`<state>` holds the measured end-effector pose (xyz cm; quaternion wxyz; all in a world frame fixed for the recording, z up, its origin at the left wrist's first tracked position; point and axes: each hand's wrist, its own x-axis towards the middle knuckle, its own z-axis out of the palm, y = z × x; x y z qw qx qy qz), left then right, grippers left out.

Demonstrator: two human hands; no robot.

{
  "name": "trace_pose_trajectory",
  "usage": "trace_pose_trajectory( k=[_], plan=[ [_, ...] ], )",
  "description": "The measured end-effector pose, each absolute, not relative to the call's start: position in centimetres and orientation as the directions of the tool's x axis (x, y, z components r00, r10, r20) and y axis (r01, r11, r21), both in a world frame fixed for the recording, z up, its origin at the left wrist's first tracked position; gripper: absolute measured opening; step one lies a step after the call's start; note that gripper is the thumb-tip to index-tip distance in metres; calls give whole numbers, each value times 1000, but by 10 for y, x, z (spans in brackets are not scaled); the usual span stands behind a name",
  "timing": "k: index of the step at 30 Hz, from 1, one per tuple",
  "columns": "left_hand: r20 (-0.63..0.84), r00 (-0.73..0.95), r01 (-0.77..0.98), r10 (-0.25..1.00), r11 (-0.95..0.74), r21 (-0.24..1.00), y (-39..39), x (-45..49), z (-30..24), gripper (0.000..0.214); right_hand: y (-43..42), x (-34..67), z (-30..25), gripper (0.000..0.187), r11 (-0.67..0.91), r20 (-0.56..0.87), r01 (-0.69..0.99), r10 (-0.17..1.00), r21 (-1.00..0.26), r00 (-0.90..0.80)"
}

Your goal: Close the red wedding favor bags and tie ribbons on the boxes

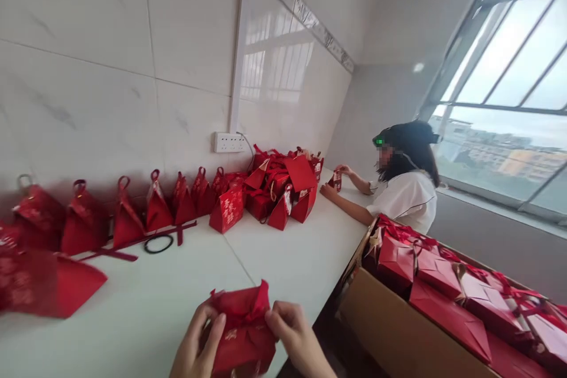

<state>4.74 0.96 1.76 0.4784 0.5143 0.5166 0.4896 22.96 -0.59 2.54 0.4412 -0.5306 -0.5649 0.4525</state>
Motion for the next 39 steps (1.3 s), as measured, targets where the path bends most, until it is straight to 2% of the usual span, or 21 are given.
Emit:
trace_pose_trajectory(
  k=[3,5,13,25,29,31,33,34,36,39],
  plan=[
    [17,16,89,1000,-19,996,-1,49,30,41,-8,230,26,57,24,25,-42,999,-999,-26],
    [24,48,72,999,-27,997,-4,50,34,38,-9,229,22,56,-15,-14,-137,1000,-990,-9],
    [20,132,1,991,-20,1000,-8,48,33,32,-17,227,16,55,-84,-104,-318,993,-945,47],
    [90,7,93,996,-90,992,-8,46,26,30,-13,224,15,59,-87,-116,-375,992,-923,56],
    [84,31,143,996,-88,986,-2,38,23,27,-9,231,14,57,-95,-109,-343,994,-935,23],
    [160,-21,154,987,-155,976,3,33,28,19,-5,239,17,54,-96,-97,-311,995,-946,-14],
    [304,-82,233,949,-278,932,9,30,39,19,1,247,24,52,-92,-83,-271,996,-958,-42],
    [372,-54,306,927,-339,889,12,31,46,19,4,250,27,50,-92,-81,-245,995,-965,-55],
    [427,131,449,895,-437,780,18,36,61,11,10,251,35,44,-99,-85,-187,993,-977,-86],
    [326,361,540,874,-480,691,23,47,75,11,18,246,44,39,-93,-80,-126,991,-988,-109]
  ],
)
